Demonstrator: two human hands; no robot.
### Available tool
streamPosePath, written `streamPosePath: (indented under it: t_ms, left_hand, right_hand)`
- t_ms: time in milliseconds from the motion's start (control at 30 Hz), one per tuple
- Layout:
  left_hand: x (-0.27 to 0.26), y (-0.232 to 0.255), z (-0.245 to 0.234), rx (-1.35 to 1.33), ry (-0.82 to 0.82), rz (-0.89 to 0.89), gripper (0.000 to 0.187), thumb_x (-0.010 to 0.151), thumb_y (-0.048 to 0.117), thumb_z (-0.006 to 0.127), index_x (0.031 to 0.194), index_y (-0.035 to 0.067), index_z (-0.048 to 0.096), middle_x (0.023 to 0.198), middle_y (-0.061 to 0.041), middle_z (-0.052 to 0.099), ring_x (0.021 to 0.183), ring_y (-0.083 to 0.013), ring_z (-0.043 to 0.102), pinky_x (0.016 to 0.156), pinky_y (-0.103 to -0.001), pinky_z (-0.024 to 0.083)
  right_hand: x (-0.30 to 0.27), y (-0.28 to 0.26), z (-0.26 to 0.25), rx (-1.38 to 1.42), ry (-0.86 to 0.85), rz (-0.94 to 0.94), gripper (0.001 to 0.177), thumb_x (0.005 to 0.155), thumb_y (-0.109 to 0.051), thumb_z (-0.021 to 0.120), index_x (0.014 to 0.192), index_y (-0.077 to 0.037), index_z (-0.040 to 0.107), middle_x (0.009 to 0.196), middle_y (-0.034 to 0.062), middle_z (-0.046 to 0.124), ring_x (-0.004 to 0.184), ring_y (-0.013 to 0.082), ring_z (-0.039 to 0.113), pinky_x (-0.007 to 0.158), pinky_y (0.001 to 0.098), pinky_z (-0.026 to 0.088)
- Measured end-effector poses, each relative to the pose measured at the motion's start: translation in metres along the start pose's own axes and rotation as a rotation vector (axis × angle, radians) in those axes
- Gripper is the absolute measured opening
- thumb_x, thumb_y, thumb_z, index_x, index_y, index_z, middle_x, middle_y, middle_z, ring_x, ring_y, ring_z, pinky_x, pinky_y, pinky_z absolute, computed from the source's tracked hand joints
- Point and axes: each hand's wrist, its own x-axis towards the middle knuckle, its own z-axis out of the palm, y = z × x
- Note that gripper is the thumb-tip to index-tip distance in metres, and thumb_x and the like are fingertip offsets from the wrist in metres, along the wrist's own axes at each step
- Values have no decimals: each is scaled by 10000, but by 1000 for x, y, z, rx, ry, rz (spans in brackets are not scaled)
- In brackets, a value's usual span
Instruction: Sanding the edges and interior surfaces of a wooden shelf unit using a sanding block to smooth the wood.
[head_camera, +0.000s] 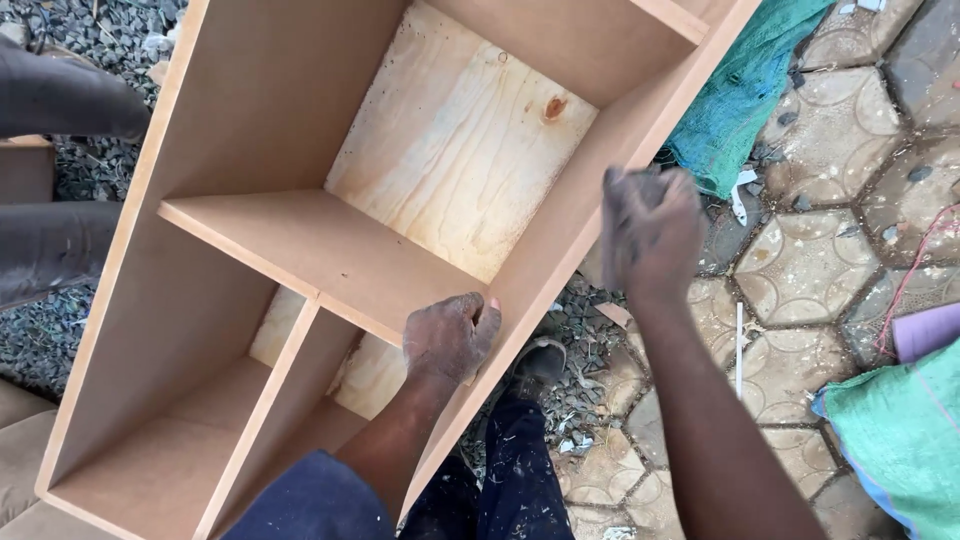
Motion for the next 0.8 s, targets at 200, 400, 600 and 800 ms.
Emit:
streamPosePath:
  t_ms: [200, 400, 600, 800]
  left_hand:
    - [6, -5, 13, 34, -50, -21, 514, 1002, 585, 333, 766, 215, 600, 753, -94, 698, 832, -318, 748, 736, -437, 576]
    - [7, -9, 26, 86, 32, -14, 534, 1028, 516, 272, 769, 226, 638, 739, -50, 718, 826, -278, 765, 759, -420, 585]
    - [12, -13, 33, 70, 113, -1, 539, 1011, 572, 320, 769, 213, 641, 744, -70, 717, 806, -298, 759, 736, -455, 581]
    - [15, -19, 35, 30, 125, -31, 523, 1036, 502, 302, 798, 214, 668, 787, -99, 740, 860, -312, 769, 784, -480, 592]
  right_hand:
    - [-83, 39, 20, -301, -170, 109, 352, 1072, -307, 466, 847, -37, 495, 694, 138, 512, 680, 279, 597, 788, 302, 505]
    - [3, 2, -19, -233, -146, 243, 351, 1050, -402, 478, 959, -90, 611, 715, 102, 620, 704, 322, 660, 742, 417, 528]
    - [-38, 0, 0, -371, 84, -81, 419, 1068, -255, 559, 1176, 150, 572, 923, 308, 612, 962, 491, 644, 782, 584, 487]
    - [-62, 8, 10, -604, -405, 133, 393, 864, -495, 565, 961, -115, 550, 848, 198, 683, 985, 394, 720, 851, 492, 564]
